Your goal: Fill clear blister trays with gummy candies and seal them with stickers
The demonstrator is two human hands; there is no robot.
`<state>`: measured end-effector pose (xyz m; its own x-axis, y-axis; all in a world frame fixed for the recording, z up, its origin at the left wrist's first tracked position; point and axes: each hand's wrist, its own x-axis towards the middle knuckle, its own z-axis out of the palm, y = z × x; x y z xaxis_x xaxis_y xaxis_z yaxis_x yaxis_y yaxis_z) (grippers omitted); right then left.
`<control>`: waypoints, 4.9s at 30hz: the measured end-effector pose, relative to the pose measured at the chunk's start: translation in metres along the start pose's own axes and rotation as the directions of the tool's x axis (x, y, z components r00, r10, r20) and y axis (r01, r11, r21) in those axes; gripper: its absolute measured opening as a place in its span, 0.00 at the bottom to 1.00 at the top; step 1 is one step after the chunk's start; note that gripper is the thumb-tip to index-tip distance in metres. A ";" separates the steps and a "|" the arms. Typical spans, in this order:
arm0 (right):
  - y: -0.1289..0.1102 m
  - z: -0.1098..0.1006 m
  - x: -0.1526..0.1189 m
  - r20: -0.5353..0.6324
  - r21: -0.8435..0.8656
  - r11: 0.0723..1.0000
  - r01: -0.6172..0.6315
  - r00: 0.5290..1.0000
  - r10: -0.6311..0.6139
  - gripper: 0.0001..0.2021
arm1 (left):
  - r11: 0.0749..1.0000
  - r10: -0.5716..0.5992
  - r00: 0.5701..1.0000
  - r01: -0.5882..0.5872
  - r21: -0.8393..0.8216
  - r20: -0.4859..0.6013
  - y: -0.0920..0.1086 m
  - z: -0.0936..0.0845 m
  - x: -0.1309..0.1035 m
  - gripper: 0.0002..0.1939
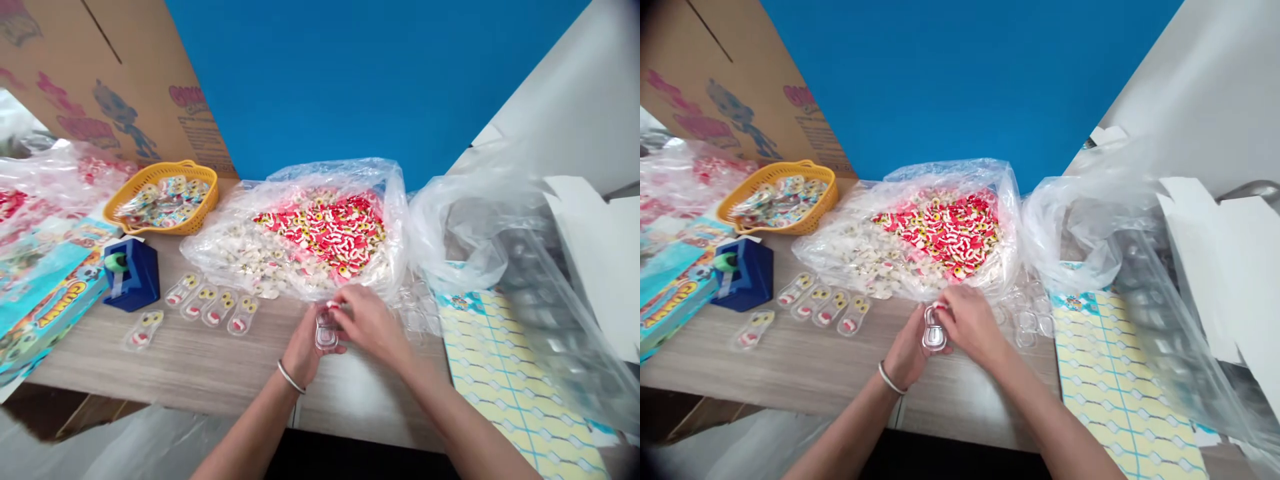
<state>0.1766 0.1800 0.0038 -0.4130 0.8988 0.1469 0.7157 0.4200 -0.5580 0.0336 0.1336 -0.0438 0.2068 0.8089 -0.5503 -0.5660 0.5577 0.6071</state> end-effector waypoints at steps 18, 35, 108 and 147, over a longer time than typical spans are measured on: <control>0.026 0.001 0.017 -0.224 -0.053 0.976 -0.214 0.955 0.197 0.09 | 0.991 0.044 0.999 -0.041 0.127 -0.018 -0.003 0.001 -0.001 0.18; 0.065 0.024 0.036 -0.346 0.190 0.962 -0.195 0.904 0.252 0.09 | 0.999 -0.027 0.999 0.028 -0.032 0.045 -0.004 -0.003 0.004 0.22; 0.027 -0.014 -0.146 -0.390 0.070 0.893 -0.445 0.812 0.435 0.07 | 0.998 -0.067 0.998 0.067 -0.020 0.020 -0.015 0.034 -0.017 0.15; 0.259 -0.117 -0.008 -0.491 0.029 0.667 -0.745 0.571 0.658 0.09 | 0.975 -0.200 0.972 0.211 0.077 -0.120 -0.028 0.054 0.003 0.24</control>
<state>0.4304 0.2964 -0.0463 0.5121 0.8508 0.1176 0.7686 -0.3928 -0.5049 0.0931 0.1304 -0.0313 0.2187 0.6524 -0.7257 -0.4462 0.7282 0.5202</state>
